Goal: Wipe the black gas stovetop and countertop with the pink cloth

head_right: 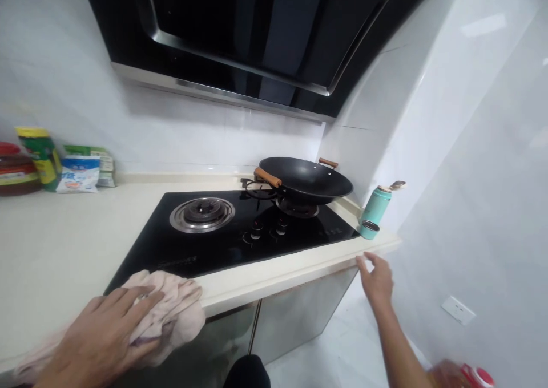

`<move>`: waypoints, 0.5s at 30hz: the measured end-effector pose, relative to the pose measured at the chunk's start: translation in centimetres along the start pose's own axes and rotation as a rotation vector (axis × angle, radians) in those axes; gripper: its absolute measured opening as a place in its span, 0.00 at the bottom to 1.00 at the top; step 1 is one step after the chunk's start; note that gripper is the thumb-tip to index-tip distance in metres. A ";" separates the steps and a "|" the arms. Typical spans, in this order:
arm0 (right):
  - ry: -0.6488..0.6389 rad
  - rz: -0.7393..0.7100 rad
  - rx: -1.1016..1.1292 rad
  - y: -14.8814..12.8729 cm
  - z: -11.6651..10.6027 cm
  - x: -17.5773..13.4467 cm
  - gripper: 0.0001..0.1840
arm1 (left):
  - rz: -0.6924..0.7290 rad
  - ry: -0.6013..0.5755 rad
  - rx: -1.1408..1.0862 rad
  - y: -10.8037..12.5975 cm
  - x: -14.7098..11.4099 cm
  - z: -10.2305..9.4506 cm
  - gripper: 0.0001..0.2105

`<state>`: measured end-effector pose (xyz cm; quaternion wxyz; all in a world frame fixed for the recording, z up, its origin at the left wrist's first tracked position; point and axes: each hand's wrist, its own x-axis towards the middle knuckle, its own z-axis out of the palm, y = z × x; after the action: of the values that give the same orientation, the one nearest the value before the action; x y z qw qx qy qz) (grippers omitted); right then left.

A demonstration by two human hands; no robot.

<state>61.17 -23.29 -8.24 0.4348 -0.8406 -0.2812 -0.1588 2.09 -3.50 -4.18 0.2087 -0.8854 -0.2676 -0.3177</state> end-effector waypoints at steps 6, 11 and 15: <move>-0.046 0.286 -0.126 1.5 0.0 10.7 0.57 | 0.011 0.018 0.002 -0.2 -0.1 0.2 0.21; -0.119 0.419 -0.109 0.8 2.0 14.2 0.62 | -0.010 0.062 -0.054 -0.3 0.0 0.3 0.36; -0.097 0.339 -0.127 1.5 3.2 14.6 0.48 | -0.018 0.097 -0.075 -0.6 -0.5 1.0 0.32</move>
<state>73.69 -16.46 -3.58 0.3874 -0.9083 -0.1457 -0.0603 1.87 -2.66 -5.11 0.1852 -0.8737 -0.2528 -0.3720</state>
